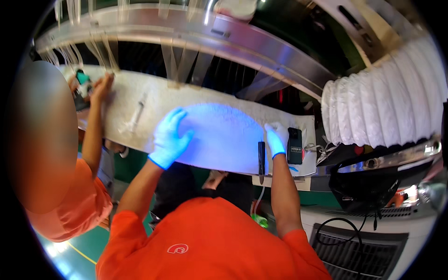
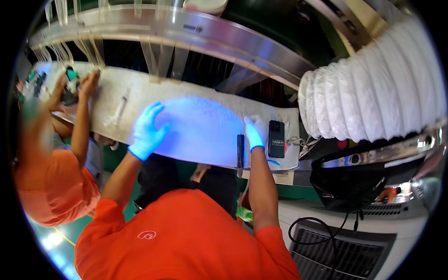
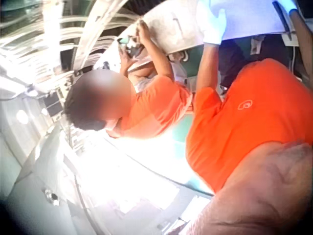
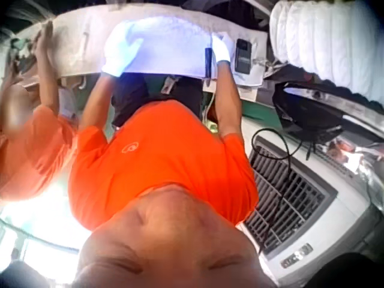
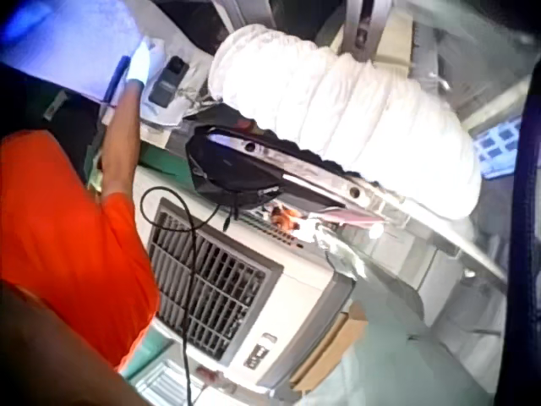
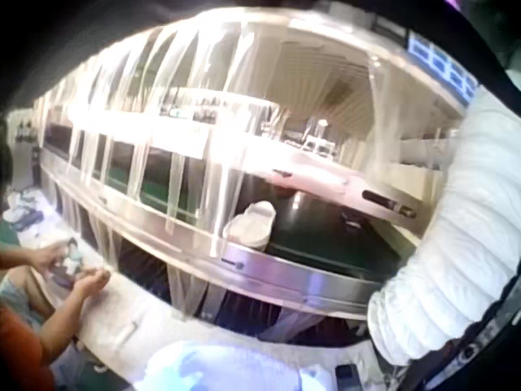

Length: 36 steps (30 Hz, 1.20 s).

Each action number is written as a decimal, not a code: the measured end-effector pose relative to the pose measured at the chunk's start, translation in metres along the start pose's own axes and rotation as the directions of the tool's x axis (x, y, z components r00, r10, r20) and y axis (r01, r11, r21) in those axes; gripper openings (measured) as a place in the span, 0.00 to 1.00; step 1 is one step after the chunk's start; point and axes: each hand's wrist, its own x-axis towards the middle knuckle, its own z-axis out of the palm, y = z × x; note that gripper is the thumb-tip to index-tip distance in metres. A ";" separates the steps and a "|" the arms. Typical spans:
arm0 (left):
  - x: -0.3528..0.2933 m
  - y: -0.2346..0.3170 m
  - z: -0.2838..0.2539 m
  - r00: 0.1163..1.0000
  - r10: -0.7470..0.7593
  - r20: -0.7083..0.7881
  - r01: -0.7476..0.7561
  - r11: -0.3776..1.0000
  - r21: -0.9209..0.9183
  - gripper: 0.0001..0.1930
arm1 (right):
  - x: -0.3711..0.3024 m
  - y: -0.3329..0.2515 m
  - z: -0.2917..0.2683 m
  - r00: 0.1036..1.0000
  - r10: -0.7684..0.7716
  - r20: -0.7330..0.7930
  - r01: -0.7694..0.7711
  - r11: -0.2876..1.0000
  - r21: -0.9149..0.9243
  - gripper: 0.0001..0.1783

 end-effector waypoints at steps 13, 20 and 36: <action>-0.030 -0.042 -0.021 0.973 -0.230 0.025 0.226 0.970 0.093 0.22 | 0.235 0.033 -0.099 0.996 0.042 -0.084 -0.093 0.436 -0.895 0.25; -0.040 -0.053 -0.028 0.953 -0.273 0.130 0.280 0.959 -0.042 0.27 | 0.334 0.146 -0.150 0.999 0.004 0.052 0.001 0.997 -0.080 0.30; -0.037 -0.056 -0.027 0.967 -0.180 0.179 0.176 0.984 0.038 0.27 | 0.165 -0.124 0.093 0.856 -0.502 0.121 0.510 0.785 -0.351 0.32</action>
